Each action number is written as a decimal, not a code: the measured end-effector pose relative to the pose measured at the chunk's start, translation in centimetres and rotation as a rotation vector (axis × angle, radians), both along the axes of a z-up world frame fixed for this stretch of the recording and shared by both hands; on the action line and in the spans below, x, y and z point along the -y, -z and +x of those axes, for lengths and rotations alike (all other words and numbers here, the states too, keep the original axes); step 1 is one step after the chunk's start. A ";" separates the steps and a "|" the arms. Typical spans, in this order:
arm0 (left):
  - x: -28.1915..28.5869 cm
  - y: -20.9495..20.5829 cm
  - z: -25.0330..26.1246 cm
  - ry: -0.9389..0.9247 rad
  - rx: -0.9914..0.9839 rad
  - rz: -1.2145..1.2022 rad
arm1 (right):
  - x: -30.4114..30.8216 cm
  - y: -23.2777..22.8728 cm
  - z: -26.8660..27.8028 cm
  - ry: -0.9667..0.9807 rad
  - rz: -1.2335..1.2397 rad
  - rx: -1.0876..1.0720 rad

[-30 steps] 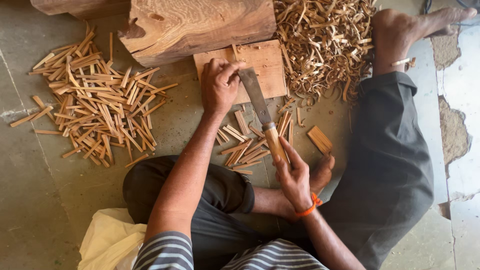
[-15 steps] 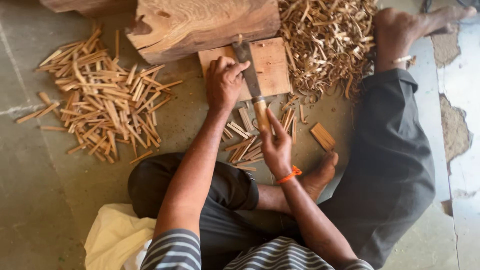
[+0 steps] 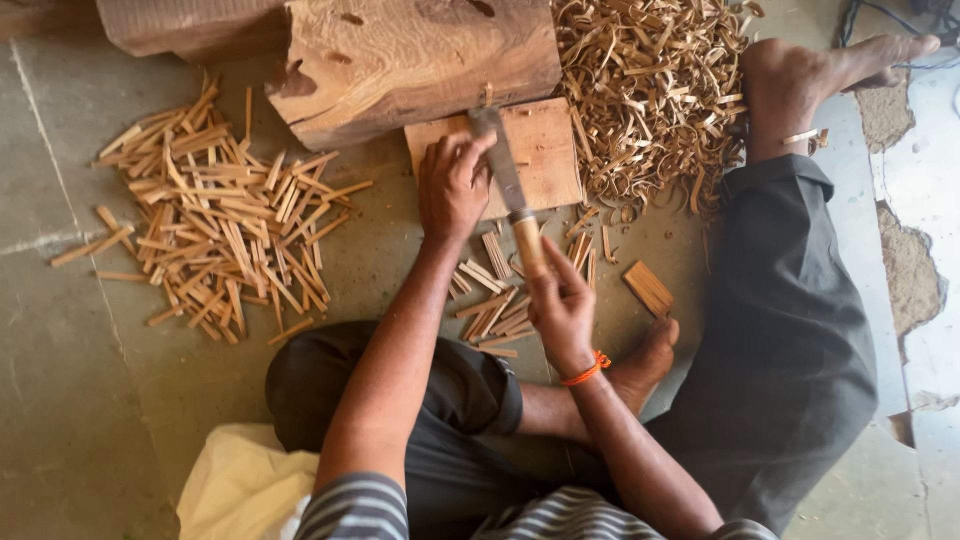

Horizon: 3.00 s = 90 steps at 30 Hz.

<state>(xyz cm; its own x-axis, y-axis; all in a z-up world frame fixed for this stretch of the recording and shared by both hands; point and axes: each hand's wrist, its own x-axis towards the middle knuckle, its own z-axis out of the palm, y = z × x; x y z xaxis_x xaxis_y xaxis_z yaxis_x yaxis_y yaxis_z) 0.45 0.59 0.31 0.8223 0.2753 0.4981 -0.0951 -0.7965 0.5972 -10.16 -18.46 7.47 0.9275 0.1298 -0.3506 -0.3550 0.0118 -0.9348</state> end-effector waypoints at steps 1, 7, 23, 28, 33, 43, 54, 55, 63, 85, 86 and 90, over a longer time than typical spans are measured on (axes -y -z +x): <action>0.0 0.2 0.1 0.017 0.052 0.004 | 0.4 -0.4 -0.5 0.047 -0.021 0.022; 0.0 1.5 -0.2 0.017 -0.033 0.019 | 4.6 -1.8 -3.0 0.126 -0.007 0.101; 0.1 -0.5 -0.3 -0.007 -0.026 -0.006 | 4.5 -2.0 -4.1 -0.109 -0.334 0.128; 0.2 -0.8 -0.4 -0.011 -0.040 -0.011 | 2.0 -1.2 -2.2 -0.093 -0.434 0.153; 0.0 -0.5 -0.1 -0.012 -0.063 -0.019 | -0.3 1.7 0.1 -0.073 -0.310 0.336; -0.8 0.7 -0.5 -0.012 0.298 -0.292 | 5.8 -1.5 -3.9 0.066 -0.027 0.071; -5.1 -2.3 -9.1 -0.300 0.053 -0.571 | 10.1 0.5 -4.9 -0.043 -0.169 -0.018; -4.2 -2.5 -7.5 -0.218 -0.012 -0.466 | 10.0 0.5 -5.1 -0.038 -0.172 -0.020; 5.6 -2.9 7.5 0.119 -0.465 0.011 | 9.8 -0.1 -4.9 -0.049 -0.195 0.179; 0.7 1.9 0.3 0.507 -0.348 0.604 | 11.6 -1.6 -4.7 0.270 -0.032 0.060; 0.7 2.1 0.3 0.526 -0.328 0.610 | 11.4 -1.6 -4.8 0.271 -0.017 0.061; 0.8 3.2 0.7 0.583 -0.261 0.604 | 11.5 -1.6 -5.2 0.245 -0.032 0.087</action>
